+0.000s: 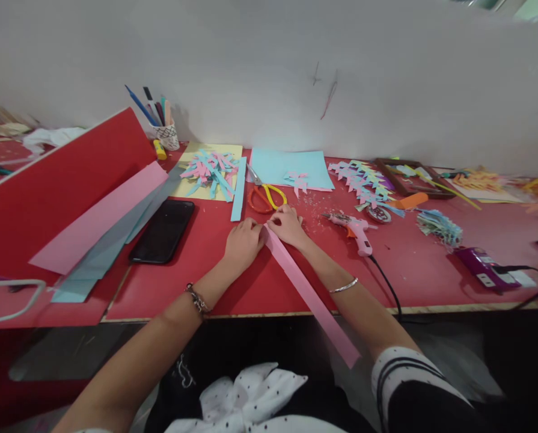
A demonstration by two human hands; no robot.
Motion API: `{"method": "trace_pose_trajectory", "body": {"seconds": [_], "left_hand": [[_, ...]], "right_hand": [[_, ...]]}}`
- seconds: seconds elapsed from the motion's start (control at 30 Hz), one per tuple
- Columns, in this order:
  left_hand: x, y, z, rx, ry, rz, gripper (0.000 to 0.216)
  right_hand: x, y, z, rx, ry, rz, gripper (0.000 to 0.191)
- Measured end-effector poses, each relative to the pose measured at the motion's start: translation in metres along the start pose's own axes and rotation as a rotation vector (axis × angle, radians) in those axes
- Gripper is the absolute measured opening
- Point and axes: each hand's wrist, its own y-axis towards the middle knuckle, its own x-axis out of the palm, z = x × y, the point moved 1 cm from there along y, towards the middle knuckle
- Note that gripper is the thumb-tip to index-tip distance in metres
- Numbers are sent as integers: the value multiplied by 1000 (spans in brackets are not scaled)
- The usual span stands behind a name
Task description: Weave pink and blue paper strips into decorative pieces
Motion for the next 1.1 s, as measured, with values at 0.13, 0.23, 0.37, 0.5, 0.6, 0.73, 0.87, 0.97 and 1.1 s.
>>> {"method": "trace_pose_trajectory", "body": {"seconds": [0.13, 0.23, 0.37, 0.5, 0.6, 0.73, 0.87, 0.97, 1.1], "left_hand": [[-1, 0, 1, -8, 11, -12, 28], [-4, -1, 3, -14, 38, -10, 29], [-6, -2, 7, -1, 90, -20, 30], [-6, -2, 8, 13, 120, -30, 32], [-5, -2, 8, 27, 126, -24, 33], [-5, -6, 8, 52, 120, -12, 33], [-4, -8, 8, 54, 94, 8, 31], [-3, -6, 9, 51, 67, 16, 31], [-1, -3, 9, 46, 47, 19, 31]], "right_hand": [[-1, 0, -1, 2, 21, -16, 19], [0, -1, -1, -2, 22, -2, 19], [4, -3, 0, -18, 18, 32, 20], [7, -5, 1, -56, 14, 50, 21], [6, -6, 1, -43, 21, 54, 20], [1, -3, -1, -16, 27, 20, 19], [-5, 0, -1, -14, 16, -52, 20], [-6, 0, 0, 5, 4, -55, 22], [-5, -2, 0, 52, -22, -7, 22]]}}
